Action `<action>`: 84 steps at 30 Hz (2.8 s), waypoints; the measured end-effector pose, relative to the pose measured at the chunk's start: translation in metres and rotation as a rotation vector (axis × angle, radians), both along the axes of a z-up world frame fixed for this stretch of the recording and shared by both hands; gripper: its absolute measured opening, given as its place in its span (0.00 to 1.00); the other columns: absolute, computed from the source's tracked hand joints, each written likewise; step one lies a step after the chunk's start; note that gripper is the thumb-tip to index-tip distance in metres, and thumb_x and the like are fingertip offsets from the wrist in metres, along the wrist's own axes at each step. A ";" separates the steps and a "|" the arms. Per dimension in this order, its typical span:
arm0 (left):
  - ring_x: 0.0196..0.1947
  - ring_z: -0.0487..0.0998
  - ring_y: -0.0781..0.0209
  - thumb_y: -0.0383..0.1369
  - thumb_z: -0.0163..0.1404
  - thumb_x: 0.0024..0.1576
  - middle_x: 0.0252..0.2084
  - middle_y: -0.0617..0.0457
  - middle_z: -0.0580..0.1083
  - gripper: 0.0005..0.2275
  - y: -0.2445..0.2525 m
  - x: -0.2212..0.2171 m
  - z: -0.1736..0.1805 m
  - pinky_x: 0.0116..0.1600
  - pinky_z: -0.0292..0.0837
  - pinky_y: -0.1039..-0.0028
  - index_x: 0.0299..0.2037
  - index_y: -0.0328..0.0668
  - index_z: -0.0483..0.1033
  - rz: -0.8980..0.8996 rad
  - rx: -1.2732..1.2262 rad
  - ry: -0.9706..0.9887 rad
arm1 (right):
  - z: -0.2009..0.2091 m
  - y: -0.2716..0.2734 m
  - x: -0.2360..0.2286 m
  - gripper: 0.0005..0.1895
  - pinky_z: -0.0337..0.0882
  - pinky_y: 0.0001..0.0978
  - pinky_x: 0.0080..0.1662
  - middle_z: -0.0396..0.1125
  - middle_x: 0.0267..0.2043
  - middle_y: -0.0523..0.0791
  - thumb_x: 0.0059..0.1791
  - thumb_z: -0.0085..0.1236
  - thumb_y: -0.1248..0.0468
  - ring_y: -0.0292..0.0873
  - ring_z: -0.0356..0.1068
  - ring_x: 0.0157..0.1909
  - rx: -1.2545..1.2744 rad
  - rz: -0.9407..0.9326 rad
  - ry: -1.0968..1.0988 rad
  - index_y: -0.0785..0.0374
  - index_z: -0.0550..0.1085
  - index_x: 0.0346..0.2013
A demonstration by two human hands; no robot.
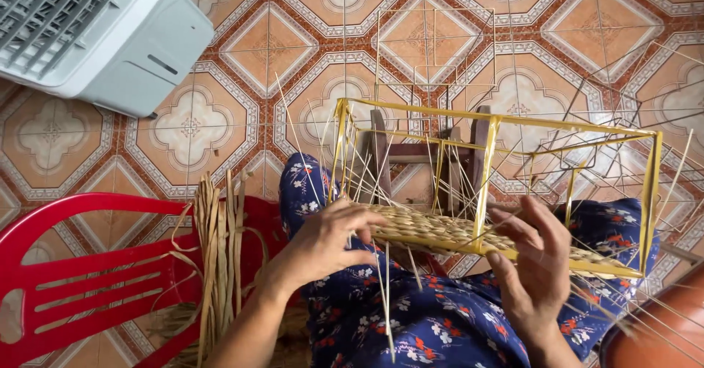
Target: Weave bamboo strips onto a rectangular frame to create a structured object.
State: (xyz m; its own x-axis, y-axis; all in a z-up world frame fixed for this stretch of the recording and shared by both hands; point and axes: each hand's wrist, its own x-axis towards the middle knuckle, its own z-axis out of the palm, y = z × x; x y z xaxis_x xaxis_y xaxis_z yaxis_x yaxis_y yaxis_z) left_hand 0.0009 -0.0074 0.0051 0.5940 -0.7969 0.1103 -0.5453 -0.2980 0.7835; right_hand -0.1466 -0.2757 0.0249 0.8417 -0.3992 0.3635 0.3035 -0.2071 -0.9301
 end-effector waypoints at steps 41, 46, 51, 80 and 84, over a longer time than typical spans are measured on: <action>0.44 0.81 0.62 0.40 0.60 0.56 0.45 0.51 0.80 0.16 -0.051 0.014 0.000 0.50 0.78 0.69 0.49 0.40 0.76 -0.085 -0.060 0.498 | -0.008 0.053 0.109 0.16 0.58 0.25 0.26 0.64 0.26 0.38 0.59 0.45 0.54 0.30 0.55 0.23 0.486 0.330 0.452 0.61 0.74 0.38; 0.49 0.79 0.60 0.41 0.59 0.57 0.46 0.50 0.78 0.17 -0.040 0.016 -0.022 0.53 0.79 0.68 0.48 0.37 0.75 -0.209 -0.184 0.821 | 0.015 0.065 0.108 0.18 0.66 0.28 0.32 0.63 0.27 0.42 0.62 0.46 0.55 0.34 0.61 0.29 -0.051 0.574 0.366 0.66 0.72 0.38; 0.49 0.80 0.65 0.43 0.46 0.67 0.45 0.53 0.81 0.15 -0.041 0.004 -0.004 0.57 0.77 0.72 0.46 0.38 0.77 -0.234 -0.216 0.766 | 0.112 0.038 0.085 0.25 0.73 0.40 0.52 0.69 0.53 0.52 0.54 0.55 0.61 0.45 0.71 0.51 -0.428 0.310 0.158 0.66 0.66 0.64; 0.40 0.75 0.60 0.27 0.62 0.52 0.35 0.57 0.72 0.08 -0.064 -0.016 -0.007 0.48 0.73 0.68 0.33 0.41 0.74 -0.059 -0.073 0.040 | 0.001 -0.009 0.015 0.12 0.75 0.41 0.30 0.68 0.37 0.46 0.45 0.60 0.66 0.51 0.74 0.32 -0.884 0.430 0.383 0.60 0.71 0.42; 0.39 0.75 0.60 0.25 0.61 0.51 0.33 0.56 0.71 0.08 -0.066 -0.012 -0.004 0.45 0.73 0.68 0.32 0.39 0.73 -0.120 -0.057 0.080 | 0.002 -0.008 0.011 0.11 0.73 0.41 0.27 0.65 0.36 0.45 0.47 0.57 0.67 0.48 0.73 0.28 -0.990 0.438 0.492 0.57 0.72 0.43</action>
